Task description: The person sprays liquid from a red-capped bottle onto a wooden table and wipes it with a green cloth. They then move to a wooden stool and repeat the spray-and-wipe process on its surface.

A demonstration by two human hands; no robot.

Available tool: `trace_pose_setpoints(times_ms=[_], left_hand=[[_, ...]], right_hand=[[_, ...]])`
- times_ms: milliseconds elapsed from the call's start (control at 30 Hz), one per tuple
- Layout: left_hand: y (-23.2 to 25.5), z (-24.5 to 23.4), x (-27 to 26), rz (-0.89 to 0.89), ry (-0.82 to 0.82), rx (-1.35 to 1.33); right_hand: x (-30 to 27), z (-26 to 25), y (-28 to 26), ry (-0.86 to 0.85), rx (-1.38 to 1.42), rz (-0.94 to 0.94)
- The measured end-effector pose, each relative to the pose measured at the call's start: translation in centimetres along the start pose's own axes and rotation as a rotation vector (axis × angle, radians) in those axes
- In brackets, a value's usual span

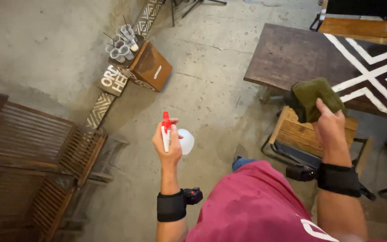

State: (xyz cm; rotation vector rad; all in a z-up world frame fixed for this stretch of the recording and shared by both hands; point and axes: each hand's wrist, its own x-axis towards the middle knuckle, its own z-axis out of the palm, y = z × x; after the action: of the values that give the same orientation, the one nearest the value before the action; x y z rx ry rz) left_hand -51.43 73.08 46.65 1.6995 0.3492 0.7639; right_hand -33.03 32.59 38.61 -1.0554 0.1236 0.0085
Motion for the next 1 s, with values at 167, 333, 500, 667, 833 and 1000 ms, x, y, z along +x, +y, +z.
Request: trace_pose_setpoints(times_ms=[167, 333, 500, 667, 833, 1000], left_hand=[[-2.5, 2.4, 7.4, 0.018, -0.039, 0.017], [-4.1, 6.0, 13.9, 0.031, -0.086, -0.028], [-5.2, 9.8, 19.4, 0.039, -0.158, -0.104], [-7.1, 12.6, 25.1, 0.053, -0.279, -0.118], [-8.7, 15.2, 31.9, 0.046, -0.417, -0.153], [-10.9, 17.3, 37.8, 0.096, -0.562, -0.159]], right_hand=[[5.9, 2.0, 1.1, 0.076, 0.026, -0.006], [10.1, 5.5, 1.6, 0.058, 0.011, -0.011], [13.8, 6.0, 3.4, 0.036, 0.007, -0.028], [14.8, 7.4, 3.7, 0.229, 0.015, 0.062], [16.4, 8.7, 4.3, 0.385, 0.093, 0.011], [17.7, 10.7, 6.5, 0.448, 0.088, -0.119]])
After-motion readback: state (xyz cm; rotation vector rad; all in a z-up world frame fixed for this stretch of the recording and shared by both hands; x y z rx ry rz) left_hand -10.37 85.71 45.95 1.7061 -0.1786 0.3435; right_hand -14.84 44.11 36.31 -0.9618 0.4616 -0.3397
